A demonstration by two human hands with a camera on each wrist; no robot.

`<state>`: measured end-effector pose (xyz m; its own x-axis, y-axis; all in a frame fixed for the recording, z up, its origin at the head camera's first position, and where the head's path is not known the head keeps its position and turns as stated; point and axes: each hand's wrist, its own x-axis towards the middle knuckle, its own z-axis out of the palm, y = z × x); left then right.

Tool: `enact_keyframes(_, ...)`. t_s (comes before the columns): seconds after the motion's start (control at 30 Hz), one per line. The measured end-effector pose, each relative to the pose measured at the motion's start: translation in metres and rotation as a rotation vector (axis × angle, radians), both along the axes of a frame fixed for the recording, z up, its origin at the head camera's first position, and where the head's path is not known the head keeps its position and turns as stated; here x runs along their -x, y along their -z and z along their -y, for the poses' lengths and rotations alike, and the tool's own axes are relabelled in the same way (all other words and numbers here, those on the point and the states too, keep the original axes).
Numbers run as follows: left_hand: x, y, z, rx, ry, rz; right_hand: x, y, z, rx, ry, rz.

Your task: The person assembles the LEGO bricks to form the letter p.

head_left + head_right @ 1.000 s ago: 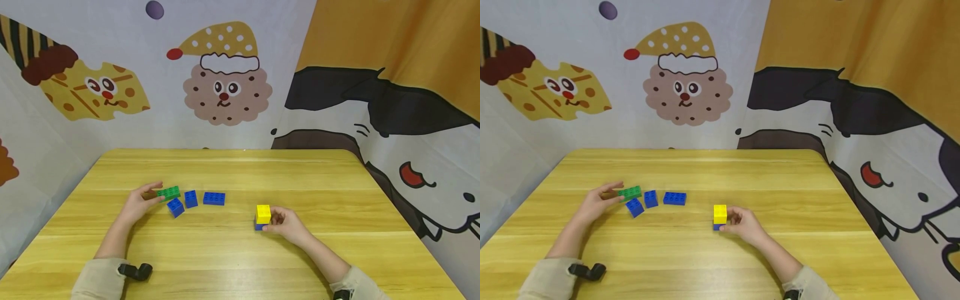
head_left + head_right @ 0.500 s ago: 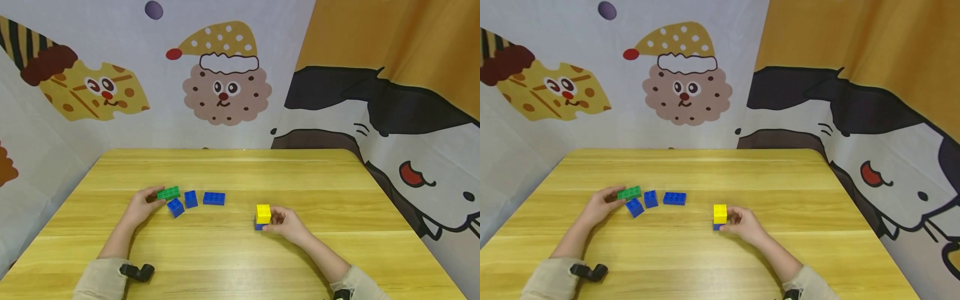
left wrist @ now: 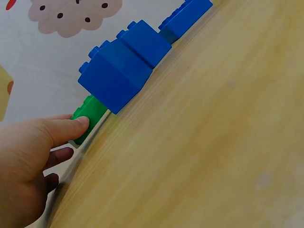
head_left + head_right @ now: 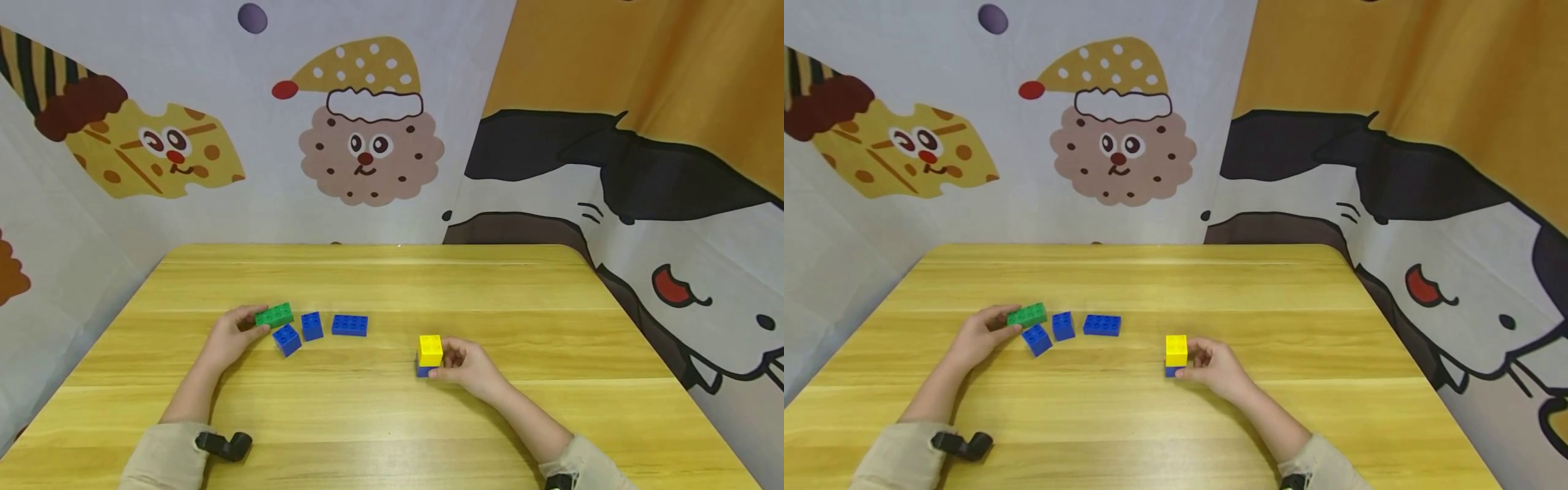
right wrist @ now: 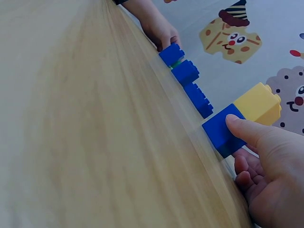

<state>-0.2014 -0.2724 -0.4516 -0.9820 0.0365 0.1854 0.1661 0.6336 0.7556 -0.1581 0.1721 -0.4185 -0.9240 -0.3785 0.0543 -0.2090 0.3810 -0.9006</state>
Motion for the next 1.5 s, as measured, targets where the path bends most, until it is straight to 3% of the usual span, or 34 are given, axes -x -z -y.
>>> enact_keyframes(0.23, -0.001, -0.002, -0.001, 0.002, -0.03, -0.03, 0.013, 0.029, -0.008, 0.002, 0.013, 0.005)
enact_keyframes(0.37, -0.003, -0.006, -0.002, -0.003, -0.034, -0.052, 0.014, 0.033, -0.009, 0.011, 0.007, -0.008)
enact_keyframes(0.67, -0.004, -0.018, -0.009, -0.037, -0.029, -0.098, 0.012, 0.029, -0.008, 0.002, 0.02, 0.008)
enact_keyframes(0.93, -0.005, -0.032, -0.021, -0.027, -0.018, -0.18, -0.001, 0.0, 0.0, 0.002, 0.004, 0.008)
enact_keyframes(1.07, -0.007, -0.04, -0.028, -0.035, -0.007, -0.205, -0.003, -0.005, 0.001, -0.004, 0.007, 0.011)
enact_keyframes(1.27, -0.011, -0.051, -0.04, -0.082, 0.025, -0.235, -0.001, -0.001, 0.0, 0.013, 0.004, 0.012)
enact_keyframes(1.4, -0.014, -0.058, -0.048, -0.118, 0.044, -0.25, 0.007, 0.017, -0.004, 0.003, 0.016, 0.005)
enact_keyframes(1.5, -0.016, -0.063, -0.055, -0.121, 0.052, -0.259, 0.007, 0.016, -0.004, -0.01, 0.02, -0.003)
